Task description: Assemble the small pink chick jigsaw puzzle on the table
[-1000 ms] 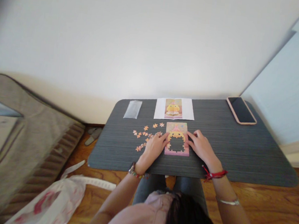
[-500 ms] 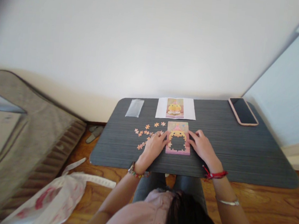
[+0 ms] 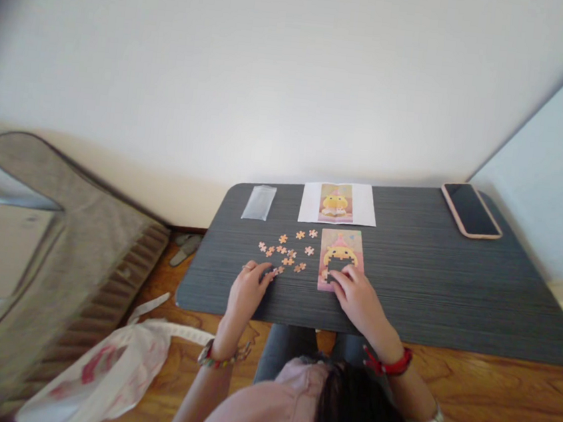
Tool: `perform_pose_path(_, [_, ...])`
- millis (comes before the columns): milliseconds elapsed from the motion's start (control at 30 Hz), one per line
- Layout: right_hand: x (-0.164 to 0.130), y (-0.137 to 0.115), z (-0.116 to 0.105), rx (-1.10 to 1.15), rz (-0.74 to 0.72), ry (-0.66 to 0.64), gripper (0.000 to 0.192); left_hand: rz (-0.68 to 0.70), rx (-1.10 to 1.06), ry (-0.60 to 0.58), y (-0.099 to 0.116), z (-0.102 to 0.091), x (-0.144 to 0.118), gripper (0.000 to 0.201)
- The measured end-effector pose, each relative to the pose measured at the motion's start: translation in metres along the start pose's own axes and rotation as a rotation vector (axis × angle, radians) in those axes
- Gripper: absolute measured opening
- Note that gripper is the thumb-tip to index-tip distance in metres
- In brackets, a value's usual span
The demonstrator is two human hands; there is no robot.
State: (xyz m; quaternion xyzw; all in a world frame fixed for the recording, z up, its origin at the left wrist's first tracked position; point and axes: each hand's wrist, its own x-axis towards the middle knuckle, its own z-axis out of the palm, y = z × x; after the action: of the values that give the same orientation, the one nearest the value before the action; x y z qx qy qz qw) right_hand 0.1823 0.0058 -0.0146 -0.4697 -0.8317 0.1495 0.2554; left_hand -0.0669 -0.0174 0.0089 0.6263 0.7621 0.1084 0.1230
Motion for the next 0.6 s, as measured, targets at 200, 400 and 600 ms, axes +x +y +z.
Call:
perform_pose_path(200, [0.002,-0.014,0.007,-0.030,-0.064,-0.046,0.025,0.031,0.015,0.002,0.020,0.012,0.021,0.021])
perform_pose_path(400, [-0.006,-0.009,0.005,-0.044,-0.056,-0.053,0.026,0.044,0.029,-0.064,0.021,0.012,0.035,0.012])
perform_pose_path(600, [-0.003,-0.012,0.003,-0.049,-0.071,-0.059,0.026,0.055,0.047,-0.116,0.015,0.012,0.041,0.009])
